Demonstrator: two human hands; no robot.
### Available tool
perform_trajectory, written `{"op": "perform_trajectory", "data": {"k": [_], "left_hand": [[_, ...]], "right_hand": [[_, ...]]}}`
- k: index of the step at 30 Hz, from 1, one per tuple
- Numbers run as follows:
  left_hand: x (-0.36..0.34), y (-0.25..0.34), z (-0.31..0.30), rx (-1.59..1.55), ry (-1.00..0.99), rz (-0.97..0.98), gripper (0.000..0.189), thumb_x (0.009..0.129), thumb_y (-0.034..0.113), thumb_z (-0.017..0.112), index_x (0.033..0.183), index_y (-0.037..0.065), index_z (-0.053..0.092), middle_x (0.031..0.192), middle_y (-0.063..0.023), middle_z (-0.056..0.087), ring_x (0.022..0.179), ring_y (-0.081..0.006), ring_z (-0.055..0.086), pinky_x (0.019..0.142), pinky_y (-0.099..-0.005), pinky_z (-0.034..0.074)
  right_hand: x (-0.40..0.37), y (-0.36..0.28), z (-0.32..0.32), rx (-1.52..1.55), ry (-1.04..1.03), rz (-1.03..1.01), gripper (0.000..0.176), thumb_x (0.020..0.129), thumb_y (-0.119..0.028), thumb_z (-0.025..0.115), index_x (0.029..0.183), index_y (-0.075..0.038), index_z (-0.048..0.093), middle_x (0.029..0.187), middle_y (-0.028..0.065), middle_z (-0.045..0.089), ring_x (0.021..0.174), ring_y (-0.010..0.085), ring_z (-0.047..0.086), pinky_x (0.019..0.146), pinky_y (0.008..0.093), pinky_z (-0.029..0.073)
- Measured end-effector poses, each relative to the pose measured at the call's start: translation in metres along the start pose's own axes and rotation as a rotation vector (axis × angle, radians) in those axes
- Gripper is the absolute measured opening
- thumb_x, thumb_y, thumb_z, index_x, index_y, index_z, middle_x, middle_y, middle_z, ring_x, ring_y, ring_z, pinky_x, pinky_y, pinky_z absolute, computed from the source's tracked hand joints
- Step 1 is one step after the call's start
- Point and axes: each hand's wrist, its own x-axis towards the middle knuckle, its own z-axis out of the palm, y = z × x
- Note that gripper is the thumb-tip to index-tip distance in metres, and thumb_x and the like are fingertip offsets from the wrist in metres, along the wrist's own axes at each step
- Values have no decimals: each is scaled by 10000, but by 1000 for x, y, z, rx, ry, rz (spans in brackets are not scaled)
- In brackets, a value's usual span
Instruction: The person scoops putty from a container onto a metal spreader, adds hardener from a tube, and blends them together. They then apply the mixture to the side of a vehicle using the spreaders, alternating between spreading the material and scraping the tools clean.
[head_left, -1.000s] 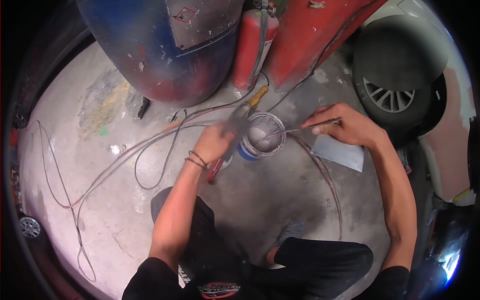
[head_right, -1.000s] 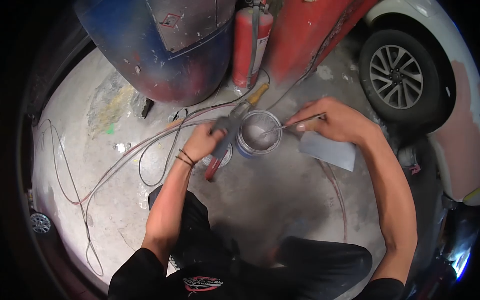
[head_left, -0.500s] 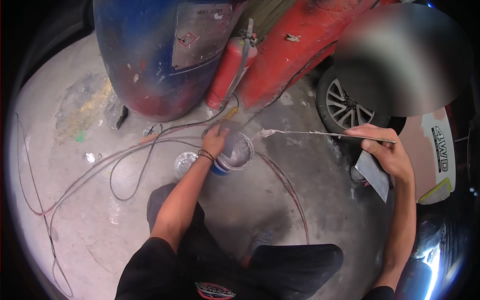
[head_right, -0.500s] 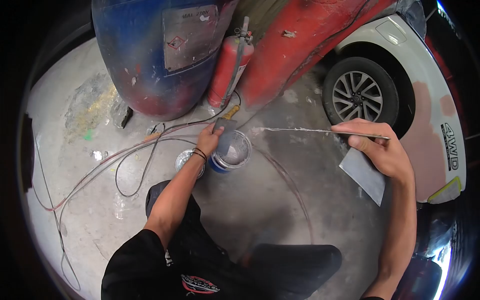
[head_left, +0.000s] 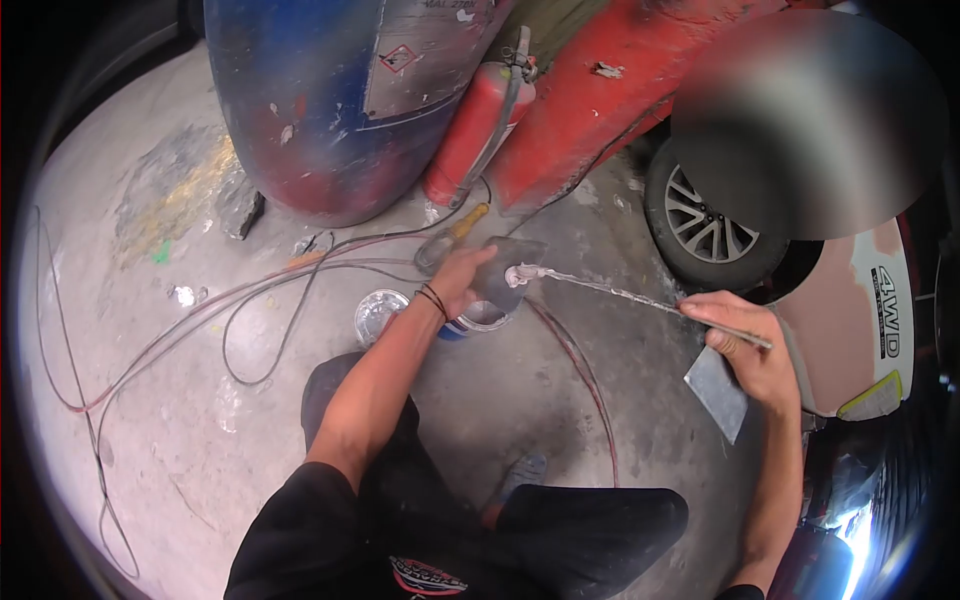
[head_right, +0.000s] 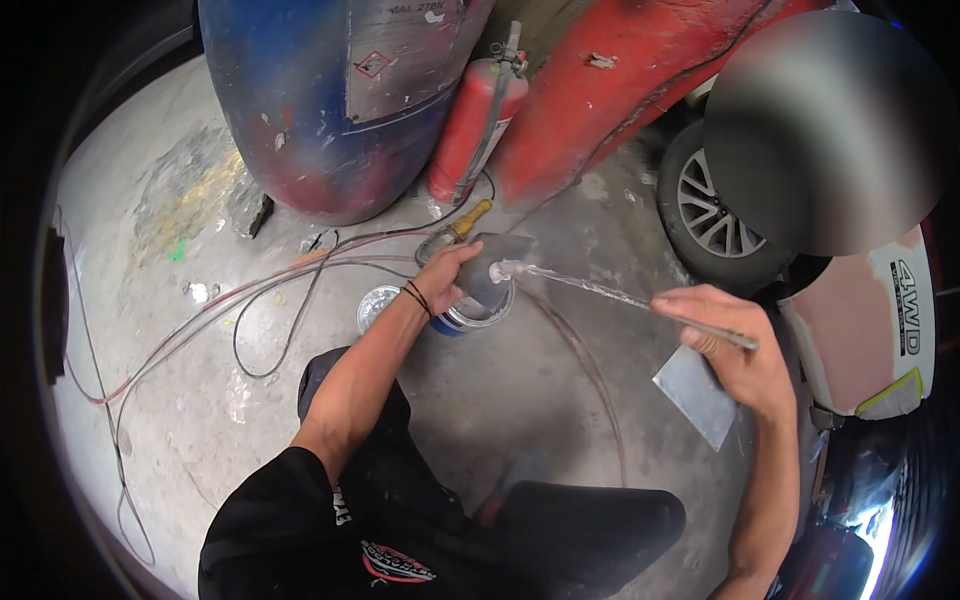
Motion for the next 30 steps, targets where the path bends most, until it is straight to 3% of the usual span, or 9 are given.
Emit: {"op": "perform_trajectory", "data": {"k": [4, 6, 7, 10, 11, 15, 21, 24, 30], "left_hand": [[0, -1, 0, -152, -36, -79, 334, 1109, 269, 685, 1376, 68, 683, 1301, -83, 761, 1233, -232, 723, 1078, -454, 583], [0, -5, -2, -243, -33, -109, 310, 1112, 250, 676, 1371, 79, 685, 1296, -74, 764, 1209, -223, 729, 1049, -418, 581], [1, -7, -4, -258, -19, -109, 295, 1112, 237, 672, 1363, 83, 687, 1293, -68, 765, 1201, -217, 728, 1031, -404, 576], [0, -15, -8, -304, 24, -113, 256, 1110, 203, 663, 1340, 92, 693, 1285, -54, 768, 1182, -196, 724, 981, -366, 557], [-1, -16, -9, -320, 35, -115, 248, 1109, 195, 661, 1333, 94, 694, 1284, -50, 769, 1178, -188, 722, 966, -357, 549], [-5, -16, -14, -331, 13, -102, 245, 1110, 191, 656, 1328, 84, 692, 1285, -57, 768, 1202, -191, 717, 1009, -372, 553], [-5, -12, -19, -340, 101, -109, 249, 1122, 177, 626, 1332, 57, 683, 1292, -80, 764, 1188, -232, 739, 1054, -420, 592], [-3, -16, -23, -334, 27, -103, 248, 1122, 218, 636, 1315, 72, 689, 1272, -78, 769, 1127, -223, 752, 934, -400, 616], [-14, -18, -14, -204, 271, -145, 272, 1119, 309, 646, 1301, 112, 693, 1208, -56, 785, 1032, -182, 752, 751, -347, 573]], "right_hand": [[-18, 15, 31, -78, 54, -73, 360, 964, -47, 770, 1323, -43, 797, 1302, 190, 773, 1170, 319, 751, 1021, 378, 574], [-32, 22, 54, -93, 115, -92, 419, 930, 51, 743, 1324, -76, 806, 1325, 186, 760, 1173, 309, 751, 956, 355, 603], [-37, 27, 69, -75, 159, -128, 500, 868, 126, 743, 1305, -105, 820, 1341, 172, 753, 1108, 291, 766, 837, 322, 623], [-49, 29, 104, -251, 207, -174, 522, 812, 128, 795, 1271, -116, 835, 1333, 155, 758, 971, 249, 779, 729, 300, 616], [-51, 30, 115, -269, 234, -162, 543, 757, 116, 842, 1240, -132, 847, 1317, 133, 766, 835, 207, 769, 691, 297, 607], [-62, 28, 124, -306, 240, -143, 552, 740, 97, 861, 1225, -166, 856, 1291, 111, 777, 774, 172, 751, 654, 295, 594], [-63, -2, 97, -343, 172, -172, 539, 715, 35, 889, 1210, -177, 859, 1258, 110, 788, 808, 199, 771, 664, 308, 611], [-59, -18, 78, -365, 138, -240, 519, 721, 19, 882, 1207, -161, 856, 1246, 110, 792, 834, 234, 787, 684, 307, 618], [-63, -24, 51, -161, 199, -130, 398, 845, -71, 852, 1243, -82, 826, 1229, 188, 783, 971, 288, 795, 781, 328, 627]]}}
